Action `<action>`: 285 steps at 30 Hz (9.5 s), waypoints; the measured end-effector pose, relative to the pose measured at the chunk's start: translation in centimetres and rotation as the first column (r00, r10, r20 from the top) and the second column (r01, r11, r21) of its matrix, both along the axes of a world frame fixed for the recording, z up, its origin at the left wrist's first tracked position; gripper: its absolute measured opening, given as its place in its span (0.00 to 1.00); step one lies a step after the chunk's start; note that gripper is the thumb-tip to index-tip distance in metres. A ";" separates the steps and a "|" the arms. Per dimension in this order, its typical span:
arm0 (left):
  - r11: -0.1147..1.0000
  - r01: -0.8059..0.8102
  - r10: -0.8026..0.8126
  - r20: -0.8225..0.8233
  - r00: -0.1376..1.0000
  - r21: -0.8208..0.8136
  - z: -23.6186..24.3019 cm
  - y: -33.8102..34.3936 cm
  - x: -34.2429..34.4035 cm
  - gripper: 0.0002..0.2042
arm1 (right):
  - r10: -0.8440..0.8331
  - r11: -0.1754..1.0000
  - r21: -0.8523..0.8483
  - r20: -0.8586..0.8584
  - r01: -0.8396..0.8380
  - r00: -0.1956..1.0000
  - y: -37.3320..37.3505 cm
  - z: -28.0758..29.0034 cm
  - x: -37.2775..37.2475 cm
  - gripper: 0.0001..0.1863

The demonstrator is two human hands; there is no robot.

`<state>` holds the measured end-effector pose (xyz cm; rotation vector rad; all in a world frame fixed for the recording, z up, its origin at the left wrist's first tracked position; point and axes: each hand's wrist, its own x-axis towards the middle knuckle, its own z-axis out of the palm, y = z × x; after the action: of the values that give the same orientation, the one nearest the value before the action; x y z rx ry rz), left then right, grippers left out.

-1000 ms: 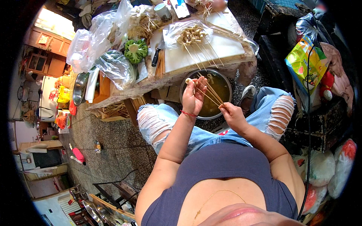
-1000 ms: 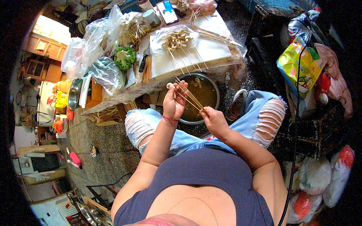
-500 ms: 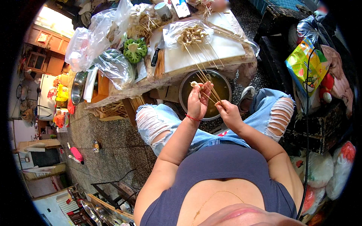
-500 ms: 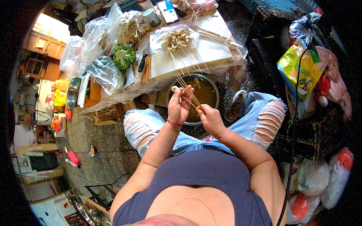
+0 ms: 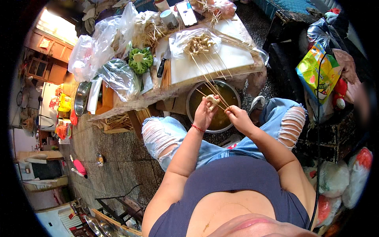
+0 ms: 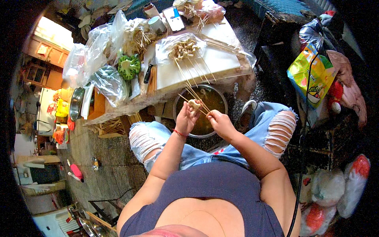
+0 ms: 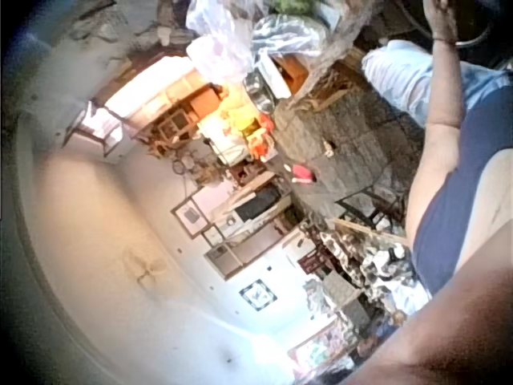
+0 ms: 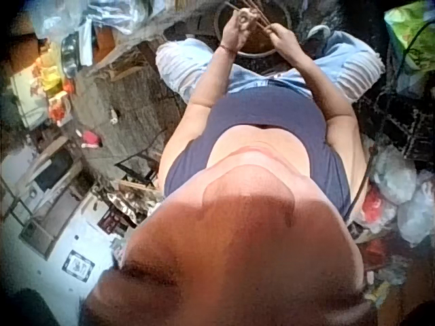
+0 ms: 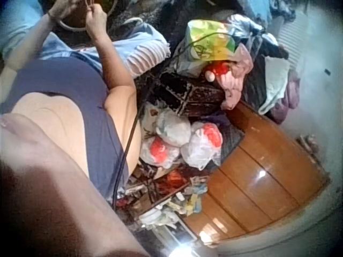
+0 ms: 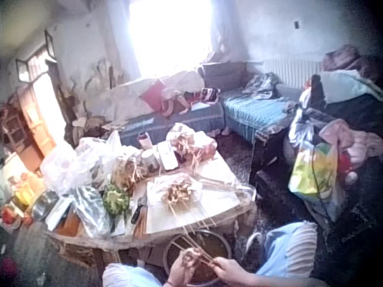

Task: The person sits on the floor and repeatedly picks up small pieces of food from a bowl, threading them onto wooden skewers. The person places the completed skewers on a nearby cutting board.

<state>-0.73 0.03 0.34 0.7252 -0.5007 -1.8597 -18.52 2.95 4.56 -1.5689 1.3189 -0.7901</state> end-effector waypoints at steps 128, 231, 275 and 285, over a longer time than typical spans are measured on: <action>0.979 -0.103 0.151 -0.282 0.947 0.178 -0.1 -2.1 2.1 0.11 | 0.033 0.996 -0.064 -0.339 -0.058 0.940 3.2 2.6 -3.5 0.07; 0.599 0.567 -0.188 0.787 -0.587 0.566 -15.7 -2.1 1.0 0.27 | -0.062 0.995 -0.094 -0.242 0.040 0.968 0.6 -1.4 -2.7 0.07; 0.960 0.173 0.154 0.931 0.330 -0.220 -9.2 -2.9 1.6 0.10 | -0.099 0.979 -0.192 -0.142 0.071 0.985 1.3 0.8 -3.3 0.07; 0.992 -0.051 0.019 0.264 0.964 0.115 -6.5 -3.4 1.5 0.10 | -0.108 0.981 -0.176 -0.150 0.080 0.983 1.9 1.0 -3.7 0.07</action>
<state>0.73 -3.42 -6.19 1.0647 -0.5422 -1.7815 -22.19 4.88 5.51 -1.7436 1.4825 -0.8699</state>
